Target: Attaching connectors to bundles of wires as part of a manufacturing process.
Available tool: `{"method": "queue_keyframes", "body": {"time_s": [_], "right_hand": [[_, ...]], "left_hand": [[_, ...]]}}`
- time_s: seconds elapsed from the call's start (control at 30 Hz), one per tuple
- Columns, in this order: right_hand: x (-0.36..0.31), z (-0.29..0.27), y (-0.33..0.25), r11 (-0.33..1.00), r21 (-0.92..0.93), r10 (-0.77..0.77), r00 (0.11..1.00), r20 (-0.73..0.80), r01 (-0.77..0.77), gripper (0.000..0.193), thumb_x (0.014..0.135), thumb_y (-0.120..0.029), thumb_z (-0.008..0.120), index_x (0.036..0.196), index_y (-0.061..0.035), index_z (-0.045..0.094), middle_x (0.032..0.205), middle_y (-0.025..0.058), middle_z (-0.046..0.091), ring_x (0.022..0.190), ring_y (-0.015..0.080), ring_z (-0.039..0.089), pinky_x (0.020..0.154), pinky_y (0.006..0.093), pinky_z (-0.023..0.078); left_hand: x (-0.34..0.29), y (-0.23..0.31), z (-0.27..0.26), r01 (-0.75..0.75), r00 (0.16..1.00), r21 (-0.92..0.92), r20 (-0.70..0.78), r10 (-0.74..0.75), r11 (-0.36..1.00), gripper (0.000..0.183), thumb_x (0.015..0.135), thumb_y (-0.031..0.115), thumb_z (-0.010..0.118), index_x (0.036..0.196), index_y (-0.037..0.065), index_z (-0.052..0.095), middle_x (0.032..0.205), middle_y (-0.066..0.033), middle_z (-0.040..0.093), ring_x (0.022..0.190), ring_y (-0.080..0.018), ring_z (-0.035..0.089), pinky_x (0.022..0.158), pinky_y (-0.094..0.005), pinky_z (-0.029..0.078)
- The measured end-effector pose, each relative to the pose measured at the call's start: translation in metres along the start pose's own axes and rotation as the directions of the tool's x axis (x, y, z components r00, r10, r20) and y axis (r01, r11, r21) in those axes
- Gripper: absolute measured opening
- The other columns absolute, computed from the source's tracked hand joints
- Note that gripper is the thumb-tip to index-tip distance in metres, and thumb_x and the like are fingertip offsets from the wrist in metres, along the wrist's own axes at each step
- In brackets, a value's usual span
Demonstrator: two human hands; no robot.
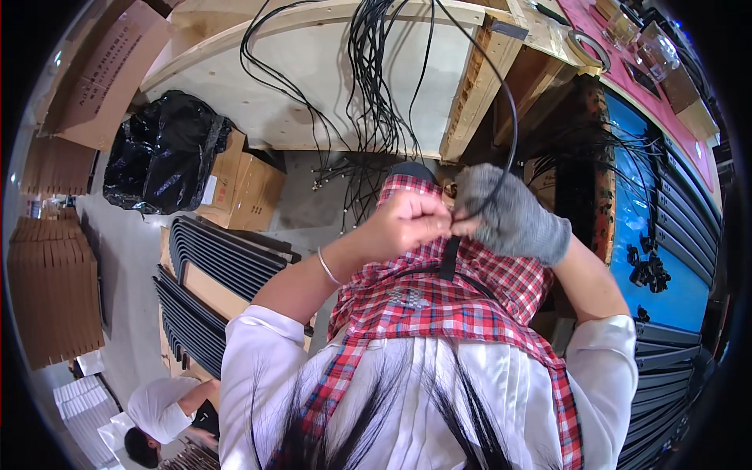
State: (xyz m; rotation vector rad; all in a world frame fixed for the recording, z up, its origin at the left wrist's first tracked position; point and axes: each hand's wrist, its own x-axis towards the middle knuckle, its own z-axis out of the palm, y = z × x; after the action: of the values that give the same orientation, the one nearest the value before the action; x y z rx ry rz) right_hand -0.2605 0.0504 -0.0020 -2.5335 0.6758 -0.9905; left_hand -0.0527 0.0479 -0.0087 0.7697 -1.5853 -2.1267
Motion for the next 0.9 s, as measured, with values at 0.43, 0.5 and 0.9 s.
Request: {"method": "queue_keyframes", "body": {"time_s": [0.43, 0.5, 0.9], "right_hand": [[-0.005, -0.012, 0.009, 0.63, 0.629, 0.639, 0.764, -0.087, -0.456, 0.021, 0.076, -0.018, 0.062, 0.086, 0.0013, 0.06, 0.082, 0.0049, 0.06, 0.075, 0.0127, 0.055, 0.068, 0.0265, 0.043], [0.002, -0.015, 0.013, 0.563, 0.659, 0.743, 0.655, -0.14, -0.498, 0.022, 0.079, -0.019, 0.061, 0.084, 0.002, 0.061, 0.077, 0.0033, 0.06, 0.071, 0.0077, 0.053, 0.064, 0.0229, 0.043], [0.004, 0.008, -0.004, 0.446, 0.534, 0.859, 0.511, -0.029, -0.719, 0.024, 0.08, -0.022, 0.06, 0.077, 0.0012, 0.061, 0.064, 0.0047, 0.057, 0.061, 0.0072, 0.052, 0.055, 0.0227, 0.041]], "left_hand": [[0.017, -0.001, -0.012, 0.024, 1.0, -0.23, 0.022, -0.019, 0.973, 0.018, 0.086, 0.015, 0.049, 0.081, 0.0, 0.058, 0.057, -0.0033, 0.051, 0.044, -0.0052, 0.036, 0.042, -0.0179, 0.028], [0.018, 0.005, -0.012, 0.102, 0.992, -0.313, 0.1, -0.074, 0.944, 0.02, 0.086, 0.016, 0.048, 0.08, 0.0, 0.057, 0.056, -0.0037, 0.05, 0.043, -0.0056, 0.037, 0.042, -0.0179, 0.028], [0.006, -0.006, -0.015, 0.064, 0.977, 0.257, -0.213, -0.008, 0.964, 0.024, 0.089, 0.018, 0.044, 0.08, -0.001, 0.054, 0.06, -0.0038, 0.052, 0.049, -0.0061, 0.046, 0.045, -0.0191, 0.035]]}}
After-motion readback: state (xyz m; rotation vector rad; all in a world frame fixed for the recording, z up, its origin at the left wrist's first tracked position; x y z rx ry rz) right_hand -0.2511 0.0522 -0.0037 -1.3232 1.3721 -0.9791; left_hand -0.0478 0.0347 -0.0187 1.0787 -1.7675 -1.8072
